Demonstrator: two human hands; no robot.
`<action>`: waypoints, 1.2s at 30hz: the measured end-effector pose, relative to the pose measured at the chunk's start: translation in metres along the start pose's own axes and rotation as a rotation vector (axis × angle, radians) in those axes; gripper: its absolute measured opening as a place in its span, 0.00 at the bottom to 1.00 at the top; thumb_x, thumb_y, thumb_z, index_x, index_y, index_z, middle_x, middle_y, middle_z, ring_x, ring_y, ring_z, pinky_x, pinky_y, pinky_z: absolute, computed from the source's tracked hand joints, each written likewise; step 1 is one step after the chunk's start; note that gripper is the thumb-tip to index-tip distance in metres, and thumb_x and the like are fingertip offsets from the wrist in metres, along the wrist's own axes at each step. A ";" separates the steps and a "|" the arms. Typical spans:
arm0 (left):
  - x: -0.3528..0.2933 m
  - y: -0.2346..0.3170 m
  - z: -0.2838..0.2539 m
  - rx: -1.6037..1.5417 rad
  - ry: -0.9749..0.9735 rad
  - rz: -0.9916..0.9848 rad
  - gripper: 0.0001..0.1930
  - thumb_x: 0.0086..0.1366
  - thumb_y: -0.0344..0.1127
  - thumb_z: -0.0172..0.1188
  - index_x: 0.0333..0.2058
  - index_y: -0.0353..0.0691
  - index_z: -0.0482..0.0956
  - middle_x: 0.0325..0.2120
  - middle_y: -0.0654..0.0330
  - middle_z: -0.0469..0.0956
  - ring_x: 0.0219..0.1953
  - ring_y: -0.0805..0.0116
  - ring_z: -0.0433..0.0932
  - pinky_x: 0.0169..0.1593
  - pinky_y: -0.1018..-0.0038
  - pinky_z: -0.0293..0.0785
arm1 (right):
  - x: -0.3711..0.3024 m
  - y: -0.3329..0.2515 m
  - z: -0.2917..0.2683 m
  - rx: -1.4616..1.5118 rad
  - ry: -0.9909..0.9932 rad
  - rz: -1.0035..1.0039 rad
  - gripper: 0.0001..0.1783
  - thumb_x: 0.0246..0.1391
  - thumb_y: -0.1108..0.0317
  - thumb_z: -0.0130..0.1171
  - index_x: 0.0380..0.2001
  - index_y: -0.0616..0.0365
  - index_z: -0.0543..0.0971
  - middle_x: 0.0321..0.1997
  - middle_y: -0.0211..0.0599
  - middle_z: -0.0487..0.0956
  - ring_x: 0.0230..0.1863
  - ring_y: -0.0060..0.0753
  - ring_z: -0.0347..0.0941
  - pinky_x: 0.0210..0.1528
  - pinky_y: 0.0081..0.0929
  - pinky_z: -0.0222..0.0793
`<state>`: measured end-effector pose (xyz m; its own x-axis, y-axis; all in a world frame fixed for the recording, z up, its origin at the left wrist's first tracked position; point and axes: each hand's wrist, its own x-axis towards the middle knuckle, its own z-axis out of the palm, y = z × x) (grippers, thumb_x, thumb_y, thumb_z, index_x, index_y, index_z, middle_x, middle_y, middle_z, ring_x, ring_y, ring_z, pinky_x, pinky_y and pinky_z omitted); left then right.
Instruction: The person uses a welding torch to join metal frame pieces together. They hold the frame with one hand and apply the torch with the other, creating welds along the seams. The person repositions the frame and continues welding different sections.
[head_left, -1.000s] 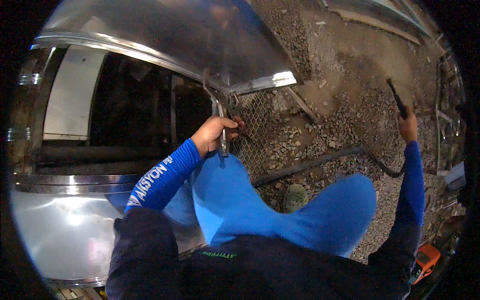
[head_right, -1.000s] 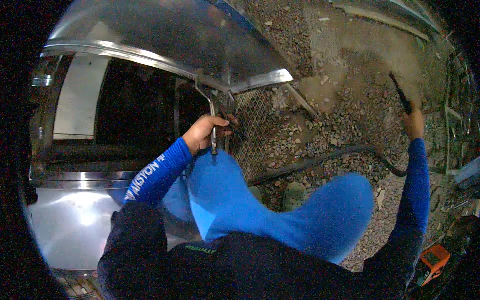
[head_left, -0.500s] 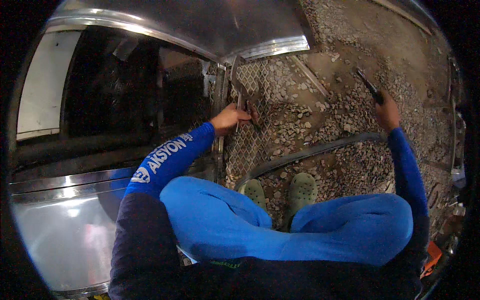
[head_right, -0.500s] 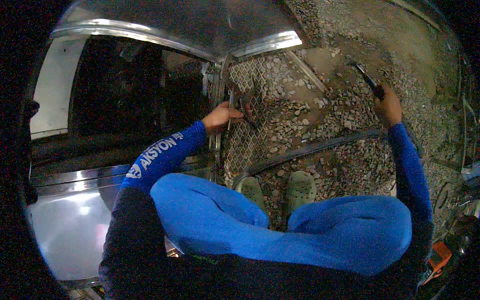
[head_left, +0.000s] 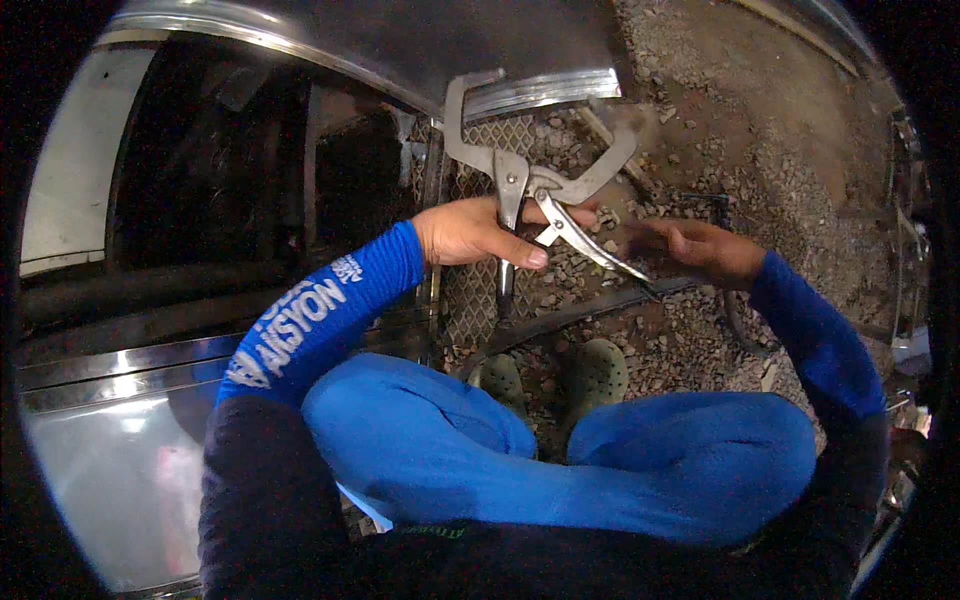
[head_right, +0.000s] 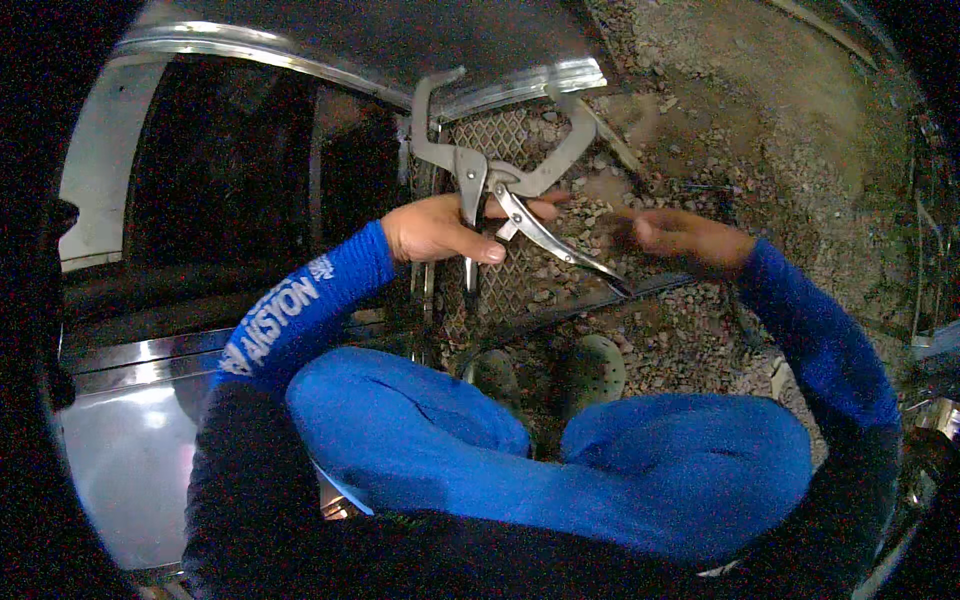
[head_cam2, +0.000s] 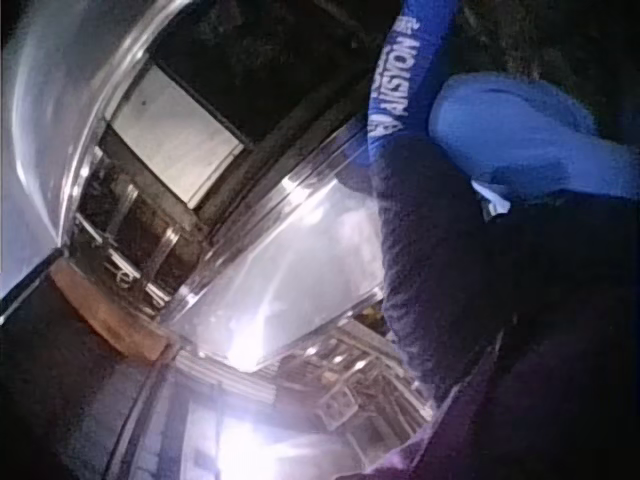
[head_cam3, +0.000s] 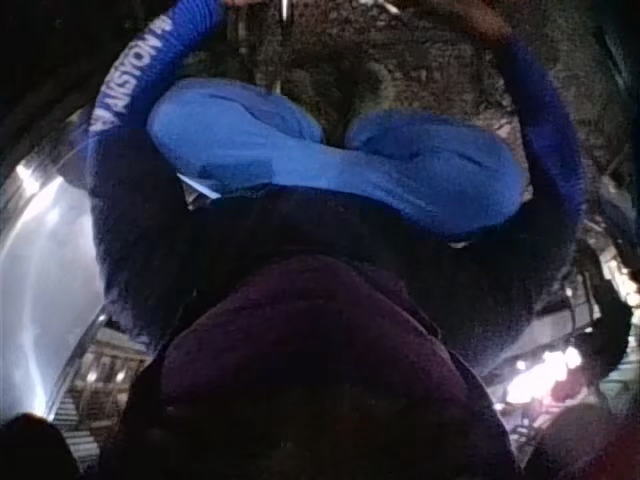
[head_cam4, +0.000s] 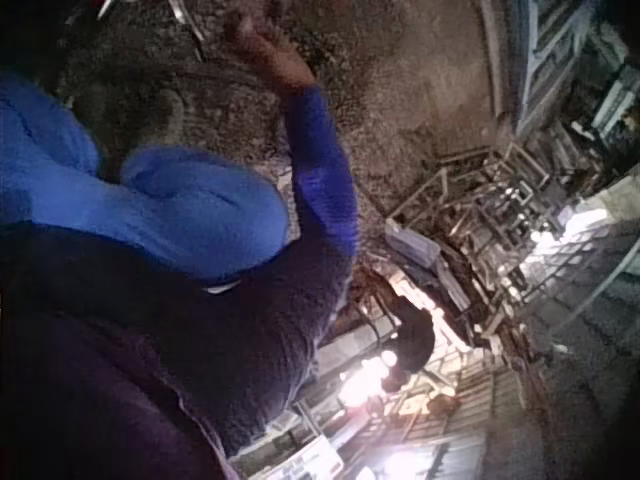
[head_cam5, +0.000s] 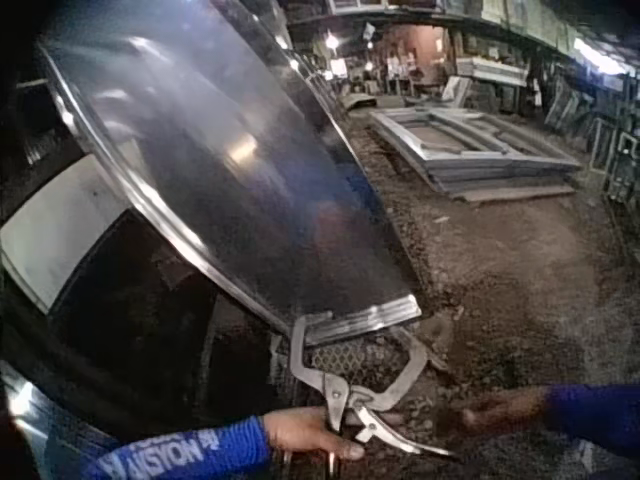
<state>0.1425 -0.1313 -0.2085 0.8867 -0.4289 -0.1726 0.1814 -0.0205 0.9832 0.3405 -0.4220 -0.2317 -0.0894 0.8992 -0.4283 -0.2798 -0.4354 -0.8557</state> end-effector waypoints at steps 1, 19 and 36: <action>-0.001 0.011 0.003 -0.073 0.002 0.000 0.41 0.61 0.45 0.69 0.69 0.40 0.62 0.65 0.56 0.67 0.68 0.62 0.61 0.71 0.66 0.49 | 0.014 -0.018 0.013 0.203 -0.207 0.039 0.40 0.65 0.45 0.54 0.68 0.65 0.61 0.70 0.54 0.66 0.72 0.43 0.61 0.71 0.37 0.57; -0.038 0.008 -0.001 -0.422 0.800 -0.656 0.21 0.62 0.52 0.65 0.39 0.36 0.83 0.28 0.58 0.80 0.23 0.70 0.75 0.29 0.70 0.70 | 0.177 -0.033 0.182 0.410 0.371 0.117 0.23 0.47 0.48 0.62 0.39 0.55 0.80 0.39 0.32 0.79 0.38 0.32 0.73 0.44 0.37 0.66; -0.054 -0.105 -0.125 0.852 0.300 -0.555 0.15 0.57 0.31 0.57 0.41 0.44 0.87 0.46 0.54 0.83 0.50 0.52 0.79 0.55 0.65 0.75 | 0.295 0.028 0.138 -0.215 0.438 0.019 0.39 0.60 0.37 0.42 0.51 0.65 0.78 0.53 0.66 0.75 0.57 0.63 0.70 0.62 0.46 0.63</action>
<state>0.1283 0.0067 -0.3096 0.8607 0.0730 -0.5039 0.3383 -0.8216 0.4588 0.1744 -0.1630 -0.3419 0.3306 0.8087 -0.4865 -0.0736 -0.4919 -0.8676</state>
